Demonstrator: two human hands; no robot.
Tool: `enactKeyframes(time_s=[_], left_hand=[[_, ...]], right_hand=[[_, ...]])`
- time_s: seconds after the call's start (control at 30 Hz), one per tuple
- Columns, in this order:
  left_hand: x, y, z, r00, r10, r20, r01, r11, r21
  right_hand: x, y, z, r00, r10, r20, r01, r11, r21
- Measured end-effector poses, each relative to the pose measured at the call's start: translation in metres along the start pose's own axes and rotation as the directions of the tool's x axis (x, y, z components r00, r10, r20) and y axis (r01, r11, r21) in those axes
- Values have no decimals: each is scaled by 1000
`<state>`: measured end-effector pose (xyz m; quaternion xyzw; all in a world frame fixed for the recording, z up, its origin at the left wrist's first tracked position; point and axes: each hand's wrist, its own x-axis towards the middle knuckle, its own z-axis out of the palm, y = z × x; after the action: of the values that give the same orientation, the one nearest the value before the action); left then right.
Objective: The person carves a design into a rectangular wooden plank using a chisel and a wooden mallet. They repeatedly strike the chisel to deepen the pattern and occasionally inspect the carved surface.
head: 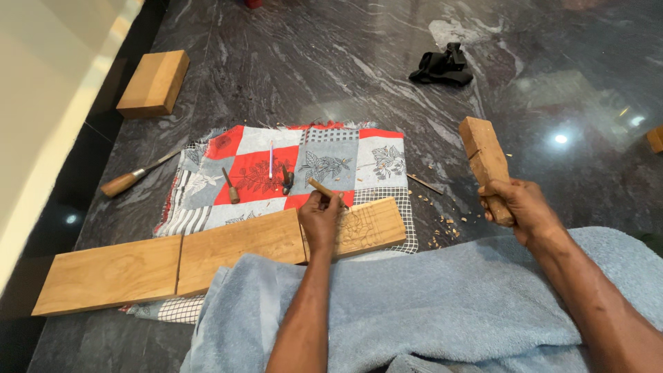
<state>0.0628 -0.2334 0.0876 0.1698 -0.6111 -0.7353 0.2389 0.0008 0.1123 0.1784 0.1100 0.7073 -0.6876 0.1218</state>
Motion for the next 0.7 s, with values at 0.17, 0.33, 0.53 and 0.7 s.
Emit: enactKeyframes(time_s=[0.17, 0.33, 0.53, 0.7], left_hand=[[-6, 9, 5, 1000, 28, 4, -28, 998, 62], [-11, 13, 10, 997, 69, 26, -73, 982, 176], [-12, 11, 9, 980, 191, 63, -200, 954, 225], [-13, 15, 10, 977, 196, 83, -211, 935, 283]], right_hand=[[-5, -5, 3, 1000, -28, -8, 28, 997, -67], [-5, -4, 3, 999, -51, 7, 51, 996, -70], [-17, -8, 12, 986, -165, 32, 168, 982, -87], [-48, -31, 33, 935, -352, -35, 304, 850, -430]])
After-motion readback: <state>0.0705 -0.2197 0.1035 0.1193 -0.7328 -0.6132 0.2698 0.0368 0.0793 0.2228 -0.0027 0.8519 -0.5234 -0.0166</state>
